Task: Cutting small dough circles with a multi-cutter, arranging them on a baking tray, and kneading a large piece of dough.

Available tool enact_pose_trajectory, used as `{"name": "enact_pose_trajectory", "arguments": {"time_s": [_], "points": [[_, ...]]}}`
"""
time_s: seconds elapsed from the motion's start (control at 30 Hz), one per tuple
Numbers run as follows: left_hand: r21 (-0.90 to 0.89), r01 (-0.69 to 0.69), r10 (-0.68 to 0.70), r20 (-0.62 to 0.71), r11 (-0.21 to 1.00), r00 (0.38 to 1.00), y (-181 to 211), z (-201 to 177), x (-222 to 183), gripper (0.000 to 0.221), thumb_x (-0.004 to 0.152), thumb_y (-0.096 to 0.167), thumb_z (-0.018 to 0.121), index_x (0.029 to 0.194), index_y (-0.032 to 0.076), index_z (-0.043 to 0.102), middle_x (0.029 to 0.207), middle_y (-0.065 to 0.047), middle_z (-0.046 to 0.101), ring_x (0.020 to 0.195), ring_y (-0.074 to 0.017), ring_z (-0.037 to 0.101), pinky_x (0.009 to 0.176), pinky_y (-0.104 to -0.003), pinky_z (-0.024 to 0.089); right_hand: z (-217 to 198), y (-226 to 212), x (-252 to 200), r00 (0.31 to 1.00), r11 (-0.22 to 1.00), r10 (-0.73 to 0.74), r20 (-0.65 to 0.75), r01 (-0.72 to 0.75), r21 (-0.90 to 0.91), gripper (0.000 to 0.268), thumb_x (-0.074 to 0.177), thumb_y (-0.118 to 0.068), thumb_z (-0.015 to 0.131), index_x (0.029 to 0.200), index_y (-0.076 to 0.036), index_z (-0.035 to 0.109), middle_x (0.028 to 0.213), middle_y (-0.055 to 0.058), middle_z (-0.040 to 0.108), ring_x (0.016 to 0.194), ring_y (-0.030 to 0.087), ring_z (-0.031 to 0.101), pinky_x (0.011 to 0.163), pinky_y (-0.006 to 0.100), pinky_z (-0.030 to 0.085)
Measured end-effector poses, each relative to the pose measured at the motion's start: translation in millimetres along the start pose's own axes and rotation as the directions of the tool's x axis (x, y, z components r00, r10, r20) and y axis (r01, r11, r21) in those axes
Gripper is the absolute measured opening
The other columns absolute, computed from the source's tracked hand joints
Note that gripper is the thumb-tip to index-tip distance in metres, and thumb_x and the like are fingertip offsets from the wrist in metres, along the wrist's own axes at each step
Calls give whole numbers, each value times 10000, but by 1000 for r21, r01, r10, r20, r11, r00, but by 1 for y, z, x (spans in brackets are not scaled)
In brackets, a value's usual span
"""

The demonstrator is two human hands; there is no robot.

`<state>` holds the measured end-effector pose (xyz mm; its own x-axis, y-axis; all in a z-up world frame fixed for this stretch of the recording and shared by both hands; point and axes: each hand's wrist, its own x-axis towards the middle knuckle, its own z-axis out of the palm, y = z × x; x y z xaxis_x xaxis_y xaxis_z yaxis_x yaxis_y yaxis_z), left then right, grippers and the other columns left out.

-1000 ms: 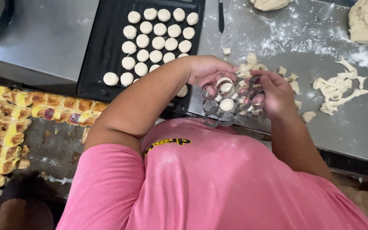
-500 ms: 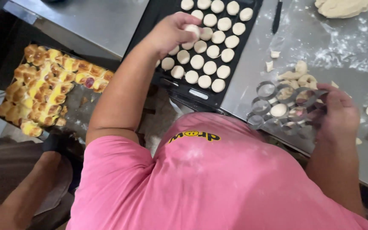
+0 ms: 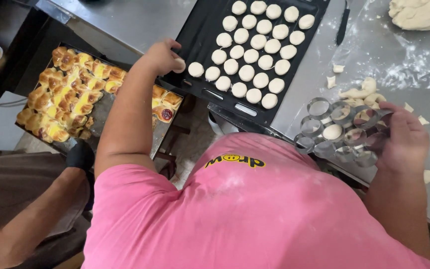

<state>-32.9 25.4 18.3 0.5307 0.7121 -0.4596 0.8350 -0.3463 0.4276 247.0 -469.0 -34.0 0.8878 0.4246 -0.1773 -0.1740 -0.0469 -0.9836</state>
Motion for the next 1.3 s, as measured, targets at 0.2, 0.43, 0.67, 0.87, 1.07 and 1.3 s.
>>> {"name": "enact_pose_trajectory", "arguments": {"time_s": [0.2, 0.43, 0.67, 0.87, 1.07, 1.3], "points": [[193, -149, 180, -152, 970, 972, -30, 15, 45, 570, 816, 206, 683, 1380, 153, 623, 1272, -54, 698, 1142, -291, 646, 950, -430, 485, 1, -9, -9, 997, 998, 21, -80, -16, 69, 241, 1125, -270, 529, 1200, -105, 688, 1025, 96, 747, 775, 245, 770, 514, 410, 660], [-89, -565, 546, -175, 820, 819, 117, 85, -39, 551, 877, 310, 777, 1351, 103, 586, 1292, -77, 678, 1113, -206, 661, 940, -363, 516, 13, -16, -8, 1000, 977, -13, -7, 14, 213, 284, 1068, -291, 608, 1185, -41, 678, 1003, 147, 720, 749, 335, 756, 432, 349, 579], [-758, -391, 666, 75, 522, 742, 198, 213, -85, 801, 703, 223, 965, 1372, 67, 555, 1137, -119, 723, 1029, -168, 717, 900, -280, 610, 24, -9, -2, 979, 914, -190, -75, 205, 350, 253, 1098, -194, 542, 1241, -17, 653, 1065, 214, 759, 802, 318, 781, 580, 412, 684], [-755, -314, 470, -9, 576, 883, 219, 237, -83, 656, 653, 256, 959, 1211, 143, 634, 974, -22, 725, 926, -88, 728, 835, -233, 629, 11, 18, 12, 952, 893, -277, -130, 305, 331, 284, 1102, -202, 536, 1289, -5, 619, 1110, 210, 751, 899, 361, 774, 659, 443, 694], [-700, -347, 413, -81, 625, 907, 221, 225, -91, 639, 669, 260, 914, 1208, 127, 597, 985, -44, 735, 951, -132, 743, 881, -285, 624, 30, 9, 3, 945, 879, -301, -125, 326, 349, 272, 1097, -187, 543, 1287, -8, 617, 1134, 229, 741, 914, 410, 764, 670, 463, 693], [-653, -340, 379, -88, 676, 921, 213, 213, -99, 595, 673, 280, 880, 1187, 161, 605, 895, 14, 724, 902, -104, 741, 840, -282, 624, 33, 20, 7, 943, 873, -309, -119, 331, 359, 254, 1099, -168, 539, 1275, -5, 624, 1122, 237, 735, 919, 423, 764, 657, 450, 690]]}}
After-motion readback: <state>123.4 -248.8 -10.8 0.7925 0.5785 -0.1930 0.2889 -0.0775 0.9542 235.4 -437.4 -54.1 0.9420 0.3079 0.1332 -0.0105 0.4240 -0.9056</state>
